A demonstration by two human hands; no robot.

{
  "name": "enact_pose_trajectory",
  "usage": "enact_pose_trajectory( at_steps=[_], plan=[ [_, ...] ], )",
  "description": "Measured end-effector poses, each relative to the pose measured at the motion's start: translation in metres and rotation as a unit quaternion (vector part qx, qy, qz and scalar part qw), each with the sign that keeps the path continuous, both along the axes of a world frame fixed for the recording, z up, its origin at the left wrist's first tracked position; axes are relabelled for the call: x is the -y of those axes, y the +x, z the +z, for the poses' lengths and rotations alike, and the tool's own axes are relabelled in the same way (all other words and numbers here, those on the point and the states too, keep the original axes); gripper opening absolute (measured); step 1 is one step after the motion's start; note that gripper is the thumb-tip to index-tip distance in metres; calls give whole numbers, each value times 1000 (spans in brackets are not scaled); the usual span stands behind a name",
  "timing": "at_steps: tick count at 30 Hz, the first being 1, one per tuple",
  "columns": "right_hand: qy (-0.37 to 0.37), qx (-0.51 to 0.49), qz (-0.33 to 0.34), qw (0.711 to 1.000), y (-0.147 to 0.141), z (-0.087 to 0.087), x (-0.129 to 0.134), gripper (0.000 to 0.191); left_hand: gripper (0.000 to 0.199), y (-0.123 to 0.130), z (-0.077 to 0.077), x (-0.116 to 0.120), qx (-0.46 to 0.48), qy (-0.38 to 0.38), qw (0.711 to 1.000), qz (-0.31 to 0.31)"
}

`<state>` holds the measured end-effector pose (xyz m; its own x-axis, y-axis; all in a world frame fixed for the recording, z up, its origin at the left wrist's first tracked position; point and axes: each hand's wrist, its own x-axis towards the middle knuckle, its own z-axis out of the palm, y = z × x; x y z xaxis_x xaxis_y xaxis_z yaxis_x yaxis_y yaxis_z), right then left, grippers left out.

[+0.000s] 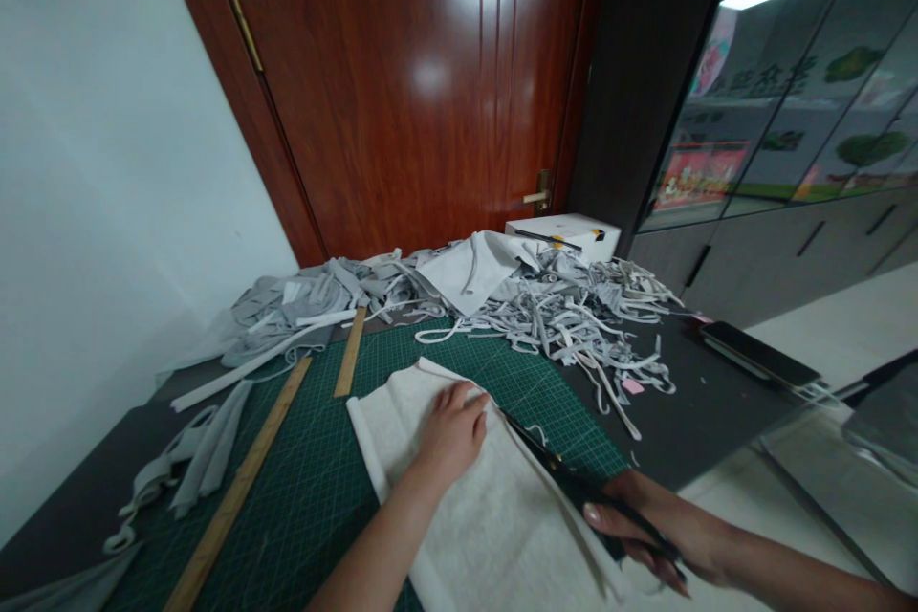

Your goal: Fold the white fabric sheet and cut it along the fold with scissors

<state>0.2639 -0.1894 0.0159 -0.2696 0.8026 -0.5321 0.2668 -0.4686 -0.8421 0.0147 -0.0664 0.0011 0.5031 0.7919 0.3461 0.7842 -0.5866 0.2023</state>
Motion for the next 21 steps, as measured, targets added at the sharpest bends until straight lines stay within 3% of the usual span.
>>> enact_pose_trajectory(
  at_steps=[21],
  plan=[
    [-3,2,11,1000,-4,2,-1,63,35,-1,-1,1,8,0,1000,0]
  ],
)
